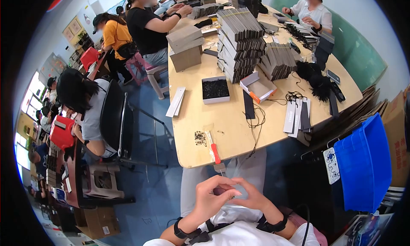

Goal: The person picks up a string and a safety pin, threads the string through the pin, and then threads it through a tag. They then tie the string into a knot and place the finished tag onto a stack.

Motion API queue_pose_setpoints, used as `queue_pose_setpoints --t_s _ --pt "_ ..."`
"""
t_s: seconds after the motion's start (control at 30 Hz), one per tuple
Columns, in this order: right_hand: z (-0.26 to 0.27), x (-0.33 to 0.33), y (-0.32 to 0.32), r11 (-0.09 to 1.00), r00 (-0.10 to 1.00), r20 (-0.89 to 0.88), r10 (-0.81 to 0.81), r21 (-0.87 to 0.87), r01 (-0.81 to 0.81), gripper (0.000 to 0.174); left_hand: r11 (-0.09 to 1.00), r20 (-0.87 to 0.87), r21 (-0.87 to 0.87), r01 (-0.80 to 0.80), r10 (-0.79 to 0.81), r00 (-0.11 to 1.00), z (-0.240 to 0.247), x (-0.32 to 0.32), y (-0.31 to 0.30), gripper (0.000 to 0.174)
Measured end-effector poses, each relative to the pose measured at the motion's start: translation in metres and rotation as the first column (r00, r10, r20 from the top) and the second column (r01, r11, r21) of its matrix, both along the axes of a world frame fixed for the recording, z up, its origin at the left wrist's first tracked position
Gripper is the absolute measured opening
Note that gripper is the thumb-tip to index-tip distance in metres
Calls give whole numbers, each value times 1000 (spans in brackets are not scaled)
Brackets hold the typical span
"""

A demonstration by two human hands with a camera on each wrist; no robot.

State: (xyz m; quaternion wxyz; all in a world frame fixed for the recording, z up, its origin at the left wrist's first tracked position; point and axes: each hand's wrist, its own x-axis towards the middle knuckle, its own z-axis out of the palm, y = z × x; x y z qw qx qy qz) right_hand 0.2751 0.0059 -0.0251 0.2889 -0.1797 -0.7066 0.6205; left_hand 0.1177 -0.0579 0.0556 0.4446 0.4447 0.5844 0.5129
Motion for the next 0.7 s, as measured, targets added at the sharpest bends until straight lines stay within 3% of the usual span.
queue_pose_setpoints --t_s 0.07,0.13,0.2,0.27,0.3,0.37,0.5,0.57,0.6,0.67,0.7 --pt "-3 -1 0 999 998 60 -5 -51 8 54 983 79 138 -121 111 991 3 -2 8 23" --pt "0 -4 3 962 997 39 64 -267 -51 54 973 142 134 -190 170 975 6 -8 18 20" --pt "6 -3 7 984 994 113 0 -177 20 58 937 267 113 -330 292 919 10 -18 29 15" --pt "5 -3 14 959 990 67 -126 263 104 59 926 225 106 -363 334 915 9 -29 36 12" --pt "10 -1 19 959 989 70 -131 263 108 59 901 261 116 -419 379 888 2 -36 39 13" --pt "24 4 28 975 958 280 -56 222 -8 57 848 294 127 -514 463 836 -8 -47 47 14" --pt "25 4 36 981 964 201 -172 119 151 40 828 264 111 -550 509 819 -20 -60 56 15" --pt "17 14 48 956 852 485 -199 287 60 24 834 286 87 -544 502 816 -21 -59 60 12" --pt "20 14 53 955 848 491 -201 290 59 24 840 300 68 -538 497 814 -21 -58 63 9" --pt "31 13 65 850 851 240 -467 387 357 13 872 343 42 -487 445 827 -22 -60 68 9" --pt "33 14 71 809 816 206 -540 396 435 11 901 377 24 -433 393 838 -22 -61 71 10"
